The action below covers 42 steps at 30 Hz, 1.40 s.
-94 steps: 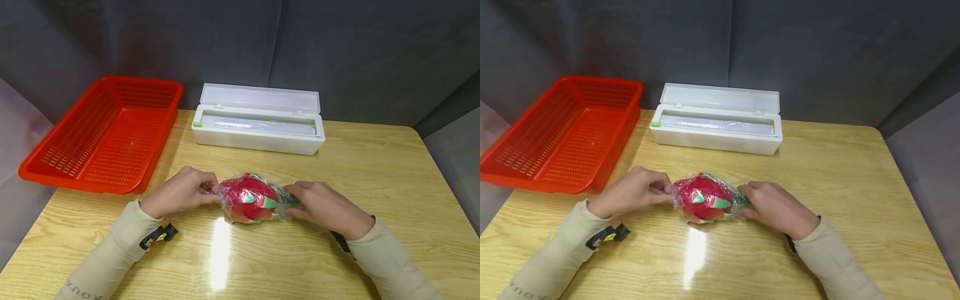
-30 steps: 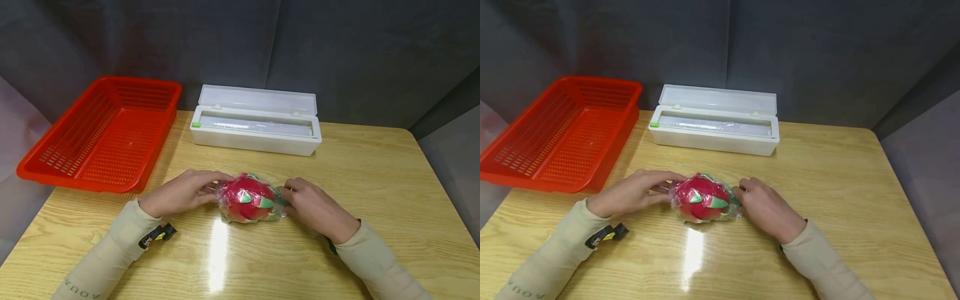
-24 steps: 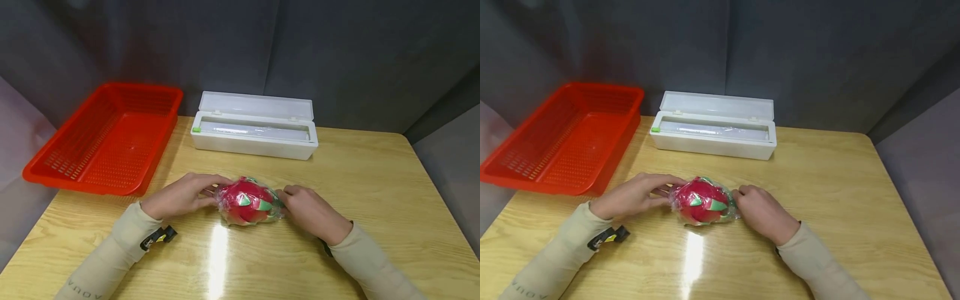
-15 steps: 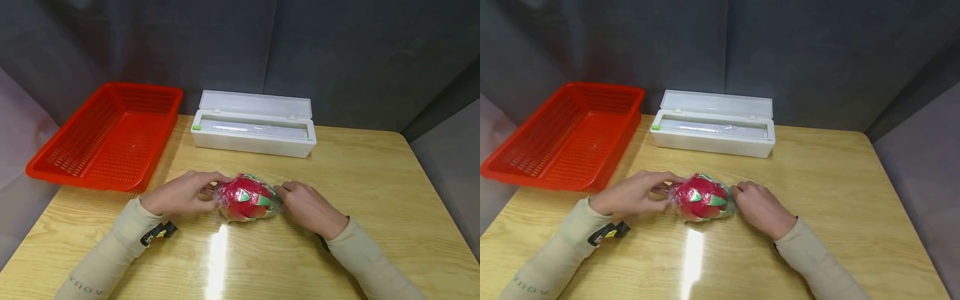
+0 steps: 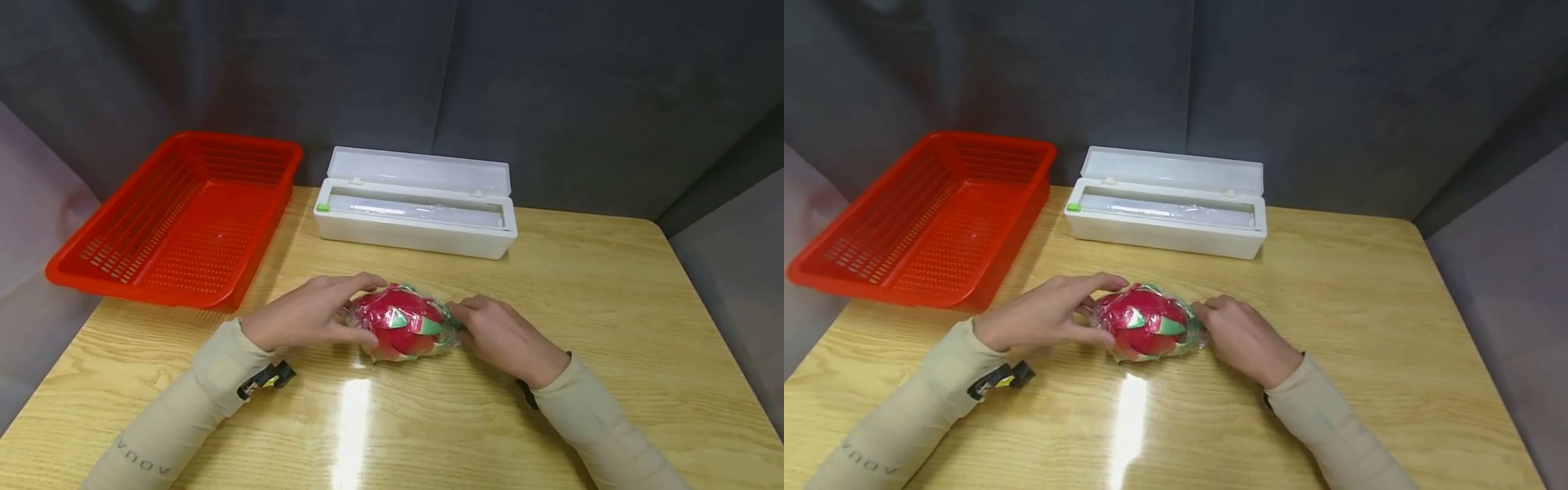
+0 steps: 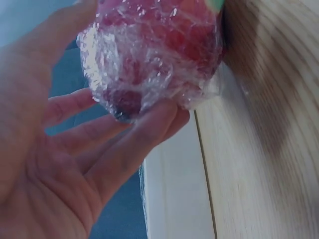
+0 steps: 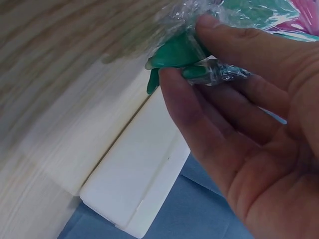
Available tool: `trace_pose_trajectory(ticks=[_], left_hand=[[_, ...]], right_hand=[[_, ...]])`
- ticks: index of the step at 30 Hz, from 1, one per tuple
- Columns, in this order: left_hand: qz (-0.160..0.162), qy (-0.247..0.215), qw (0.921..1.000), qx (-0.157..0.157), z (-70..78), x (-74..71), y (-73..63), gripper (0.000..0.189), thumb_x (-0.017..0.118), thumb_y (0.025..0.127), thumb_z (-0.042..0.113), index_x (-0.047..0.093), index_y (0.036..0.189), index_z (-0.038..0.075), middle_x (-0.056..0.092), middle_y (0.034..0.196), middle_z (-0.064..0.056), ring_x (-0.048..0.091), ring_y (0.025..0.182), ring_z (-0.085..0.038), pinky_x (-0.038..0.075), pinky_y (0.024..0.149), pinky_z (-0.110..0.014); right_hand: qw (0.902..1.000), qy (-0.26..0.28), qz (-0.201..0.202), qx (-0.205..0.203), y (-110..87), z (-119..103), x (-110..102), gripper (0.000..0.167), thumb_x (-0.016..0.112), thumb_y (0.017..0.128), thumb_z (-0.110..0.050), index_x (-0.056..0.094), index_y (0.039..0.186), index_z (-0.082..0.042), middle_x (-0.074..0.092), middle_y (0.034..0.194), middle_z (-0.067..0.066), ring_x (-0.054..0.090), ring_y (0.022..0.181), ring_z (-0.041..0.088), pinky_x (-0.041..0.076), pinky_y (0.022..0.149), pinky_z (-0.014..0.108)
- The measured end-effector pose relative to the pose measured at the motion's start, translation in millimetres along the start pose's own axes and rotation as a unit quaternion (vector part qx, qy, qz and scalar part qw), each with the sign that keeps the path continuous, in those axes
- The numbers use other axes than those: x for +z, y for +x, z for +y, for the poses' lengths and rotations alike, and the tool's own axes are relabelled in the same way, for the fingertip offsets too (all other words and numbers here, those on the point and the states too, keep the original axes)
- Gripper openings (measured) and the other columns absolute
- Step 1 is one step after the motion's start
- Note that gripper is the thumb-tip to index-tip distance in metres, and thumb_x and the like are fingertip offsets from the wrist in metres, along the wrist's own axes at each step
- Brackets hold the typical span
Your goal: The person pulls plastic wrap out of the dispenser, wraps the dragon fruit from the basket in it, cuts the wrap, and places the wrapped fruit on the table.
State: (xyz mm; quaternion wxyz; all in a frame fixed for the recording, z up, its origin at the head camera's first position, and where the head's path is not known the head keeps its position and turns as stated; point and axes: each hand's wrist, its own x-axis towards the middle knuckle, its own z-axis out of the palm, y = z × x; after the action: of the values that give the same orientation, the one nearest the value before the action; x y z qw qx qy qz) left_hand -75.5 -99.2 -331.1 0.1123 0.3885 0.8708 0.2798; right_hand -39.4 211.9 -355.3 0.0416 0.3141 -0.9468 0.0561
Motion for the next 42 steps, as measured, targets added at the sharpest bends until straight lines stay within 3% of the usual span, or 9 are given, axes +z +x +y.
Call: trace_pose_trajectory(ticks=[7, 15, 21, 31, 35, 42], left_hand=[[0.001, 0.021, 0.9998, 0.004, 3.2, 2.0, 2.2, 0.071, 0.083, 0.086, 0.047, 0.056, 0.144, 0.018, 0.069, 0.134, -0.001, 0.069, 0.105, -0.011, 0.060, 0.089, -0.025], [0.000, -0.011, 0.9999, -0.007, 0.0, 2.1, 0.9, 0.076, 0.084, 0.082, 0.044, 0.055, 0.148, 0.019, 0.067, 0.139, 0.001, 0.068, 0.116, -0.013, 0.060, 0.097, -0.030], [0.005, -0.014, 0.9999, 0.004, -3.6, 1.6, 1.3, 0.077, 0.084, 0.081, 0.040, 0.056, 0.149, 0.017, 0.066, 0.143, 0.000, 0.067, 0.126, -0.016, 0.057, 0.105, -0.035], [-0.009, -0.028, 0.9995, -0.014, -5.2, 4.5, -0.8, 0.074, 0.082, 0.085, 0.043, 0.055, 0.149, 0.018, 0.064, 0.143, 0.001, 0.068, 0.118, -0.013, 0.059, 0.100, -0.031], [-0.018, -0.022, 0.9994, -0.021, -3.8, 5.0, -3.0, 0.075, 0.078, 0.089, 0.048, 0.049, 0.153, 0.022, 0.060, 0.147, 0.003, 0.070, 0.108, -0.009, 0.059, 0.097, -0.029], [-0.009, 0.037, 0.9993, 0.006, -0.7, 0.0, -4.9, 0.077, 0.074, 0.093, 0.049, 0.038, 0.158, 0.029, 0.050, 0.155, 0.005, 0.059, 0.124, -0.012, 0.057, 0.106, -0.039]], right_hand=[[1.0000, 0.001, -0.007, -0.003, 0.5, 1.4, -1.3, 0.029, 0.081, 0.087, -0.006, 0.073, 0.115, -0.003, 0.078, 0.096, 0.009, 0.074, 0.083, 0.020, 0.063, 0.073, 0.037], [0.9999, 0.000, -0.010, -0.013, -0.9, 2.1, 0.0, 0.026, 0.082, 0.086, -0.004, 0.073, 0.110, -0.003, 0.078, 0.093, 0.009, 0.075, 0.081, 0.018, 0.063, 0.072, 0.036], [0.9995, 0.003, -0.026, -0.014, -1.9, 1.4, -1.4, 0.025, 0.080, 0.087, -0.004, 0.074, 0.111, -0.003, 0.080, 0.096, 0.010, 0.076, 0.083, 0.019, 0.064, 0.074, 0.037], [0.9994, 0.017, -0.028, -0.013, -1.7, 0.7, -1.9, 0.024, 0.081, 0.087, -0.004, 0.075, 0.110, -0.004, 0.080, 0.096, 0.009, 0.076, 0.084, 0.018, 0.063, 0.075, 0.036], [0.9989, 0.023, -0.041, -0.005, -2.0, 1.0, -2.3, 0.031, 0.083, 0.086, -0.010, 0.074, 0.115, -0.003, 0.080, 0.102, 0.010, 0.077, 0.089, 0.020, 0.064, 0.079, 0.038], [0.9982, 0.006, -0.060, 0.000, -4.3, 4.3, -7.7, 0.051, 0.086, 0.084, -0.018, 0.069, 0.129, 0.001, 0.077, 0.106, 0.012, 0.075, 0.091, 0.022, 0.064, 0.080, 0.039]])
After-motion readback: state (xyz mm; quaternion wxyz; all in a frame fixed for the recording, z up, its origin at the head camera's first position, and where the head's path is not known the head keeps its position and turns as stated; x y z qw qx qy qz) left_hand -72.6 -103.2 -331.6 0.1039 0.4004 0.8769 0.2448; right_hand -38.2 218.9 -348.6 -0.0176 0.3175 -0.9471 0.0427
